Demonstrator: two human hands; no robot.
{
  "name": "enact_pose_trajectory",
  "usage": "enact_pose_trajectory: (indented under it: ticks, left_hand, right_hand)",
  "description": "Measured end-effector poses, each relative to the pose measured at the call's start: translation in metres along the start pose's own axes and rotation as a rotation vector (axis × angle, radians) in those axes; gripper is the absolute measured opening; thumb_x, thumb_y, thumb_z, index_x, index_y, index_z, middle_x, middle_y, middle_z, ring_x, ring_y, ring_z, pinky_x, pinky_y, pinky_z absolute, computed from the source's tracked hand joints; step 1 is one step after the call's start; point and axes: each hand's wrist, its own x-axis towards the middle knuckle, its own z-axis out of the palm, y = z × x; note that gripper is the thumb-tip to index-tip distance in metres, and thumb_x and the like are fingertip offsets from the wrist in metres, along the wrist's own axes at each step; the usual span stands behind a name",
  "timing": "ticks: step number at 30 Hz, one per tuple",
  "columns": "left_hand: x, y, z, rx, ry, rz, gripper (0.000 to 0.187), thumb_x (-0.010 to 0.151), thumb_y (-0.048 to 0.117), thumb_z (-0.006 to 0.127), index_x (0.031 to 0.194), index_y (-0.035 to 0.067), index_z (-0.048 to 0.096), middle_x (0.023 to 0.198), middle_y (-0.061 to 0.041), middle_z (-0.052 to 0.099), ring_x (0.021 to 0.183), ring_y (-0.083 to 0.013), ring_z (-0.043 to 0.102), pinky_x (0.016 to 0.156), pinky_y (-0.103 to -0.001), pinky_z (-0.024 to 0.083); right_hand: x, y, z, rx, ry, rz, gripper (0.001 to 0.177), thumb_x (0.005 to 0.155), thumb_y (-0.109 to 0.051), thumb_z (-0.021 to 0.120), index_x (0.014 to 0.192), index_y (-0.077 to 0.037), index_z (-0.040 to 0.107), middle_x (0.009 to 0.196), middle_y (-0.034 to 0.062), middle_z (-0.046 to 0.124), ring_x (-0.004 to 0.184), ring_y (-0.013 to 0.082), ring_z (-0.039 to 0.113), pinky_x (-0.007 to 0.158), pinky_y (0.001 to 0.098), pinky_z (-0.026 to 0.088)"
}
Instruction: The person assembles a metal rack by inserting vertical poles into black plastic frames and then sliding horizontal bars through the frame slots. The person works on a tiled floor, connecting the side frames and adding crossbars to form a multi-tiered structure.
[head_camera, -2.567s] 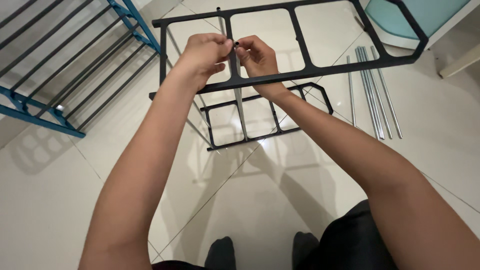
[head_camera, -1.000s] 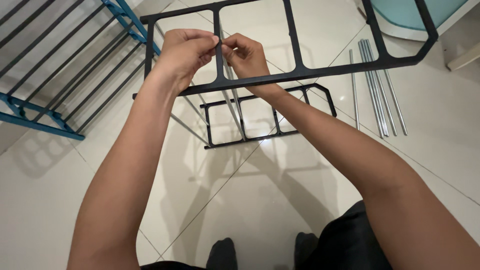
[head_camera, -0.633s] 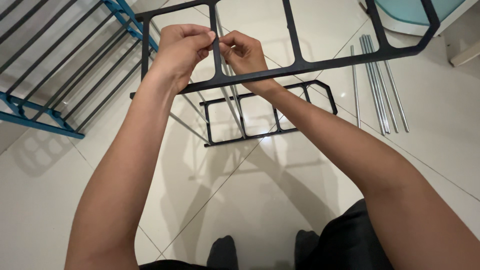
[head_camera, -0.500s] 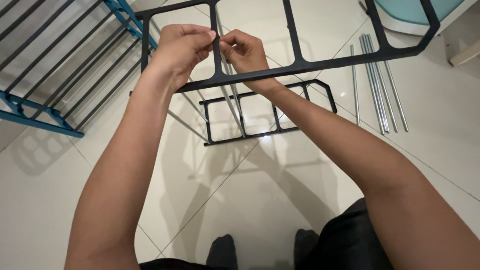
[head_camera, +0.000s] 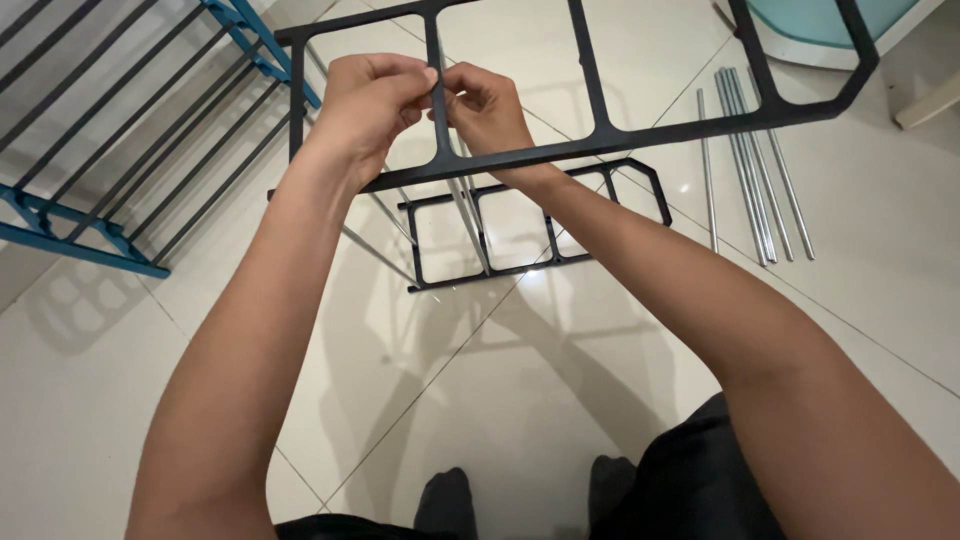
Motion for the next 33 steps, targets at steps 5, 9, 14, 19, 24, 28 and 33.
enact_pose_trajectory:
  ticks: [5,9,14,19,24,28,33]
  left_hand:
    - [0.002,0.001,-0.004,0.022,0.017,-0.003,0.019,0.092,0.010,0.070,0.104,-0.005,0.072,0.092,-0.008,0.074,0.084,-0.0136,0.070,0.076,-0.026,0.056]
    - [0.007,-0.003,-0.005,0.003,0.008,0.006,0.019,0.093,0.009,0.071,0.105,-0.005,0.072,0.094,-0.009,0.074,0.086,-0.0143,0.071,0.079,-0.027,0.058]
    - [0.009,-0.003,-0.006,0.009,-0.006,0.016,0.020,0.093,0.009,0.073,0.107,-0.006,0.071,0.094,-0.009,0.074,0.085,-0.0149,0.071,0.077,-0.026,0.057]
    - [0.006,0.001,-0.007,0.055,-0.012,0.031,0.022,0.094,0.008,0.072,0.111,-0.007,0.070,0.094,-0.009,0.073,0.084,-0.0142,0.067,0.073,-0.026,0.053]
    - [0.006,0.004,-0.003,0.052,-0.019,0.001,0.027,0.094,0.009,0.069,0.116,-0.007,0.067,0.099,-0.009,0.072,0.088,-0.0146,0.069,0.076,-0.025,0.055]
    - [0.008,0.002,-0.002,0.027,-0.031,0.000,0.027,0.094,0.008,0.068,0.116,-0.007,0.066,0.101,-0.010,0.072,0.091,-0.0154,0.071,0.081,-0.026,0.058]
    - [0.013,-0.003,-0.002,-0.018,-0.049,0.003,0.024,0.096,0.009,0.068,0.116,-0.005,0.065,0.100,-0.009,0.071,0.088,-0.0143,0.068,0.080,-0.026,0.057]
  right_hand:
    - [-0.003,-0.003,-0.004,-0.099,0.000,-0.005,0.019,0.108,-0.019,0.066,0.107,-0.001,0.072,0.087,-0.0015,0.068,0.076,0.0035,0.058,0.067,0.0213,0.051]
    - [-0.003,-0.002,-0.009,-0.071,-0.003,-0.004,0.020,0.108,-0.020,0.066,0.108,-0.001,0.072,0.087,-0.0020,0.068,0.075,0.0034,0.057,0.066,0.0216,0.049]
    - [-0.003,-0.004,-0.008,-0.105,0.009,0.010,0.020,0.107,-0.020,0.067,0.106,-0.002,0.072,0.084,-0.0024,0.066,0.073,0.0035,0.055,0.064,0.0216,0.047]
    - [-0.003,-0.003,-0.007,-0.107,-0.003,-0.013,0.019,0.108,-0.020,0.066,0.108,-0.002,0.071,0.087,-0.0028,0.067,0.075,0.0033,0.055,0.066,0.0215,0.048]
    - [-0.001,-0.001,-0.011,-0.097,0.001,-0.016,0.018,0.108,-0.019,0.066,0.109,-0.002,0.070,0.086,-0.0030,0.066,0.076,0.0038,0.057,0.068,0.0219,0.050]
    - [-0.002,0.000,-0.015,-0.156,0.010,0.005,0.019,0.108,-0.020,0.066,0.105,-0.002,0.070,0.084,-0.0030,0.066,0.076,0.0041,0.058,0.068,0.0219,0.051]
    - [0.001,0.005,-0.017,-0.054,0.008,0.029,0.020,0.109,-0.022,0.064,0.106,-0.003,0.070,0.085,-0.0031,0.068,0.078,0.0034,0.061,0.071,0.0220,0.054]
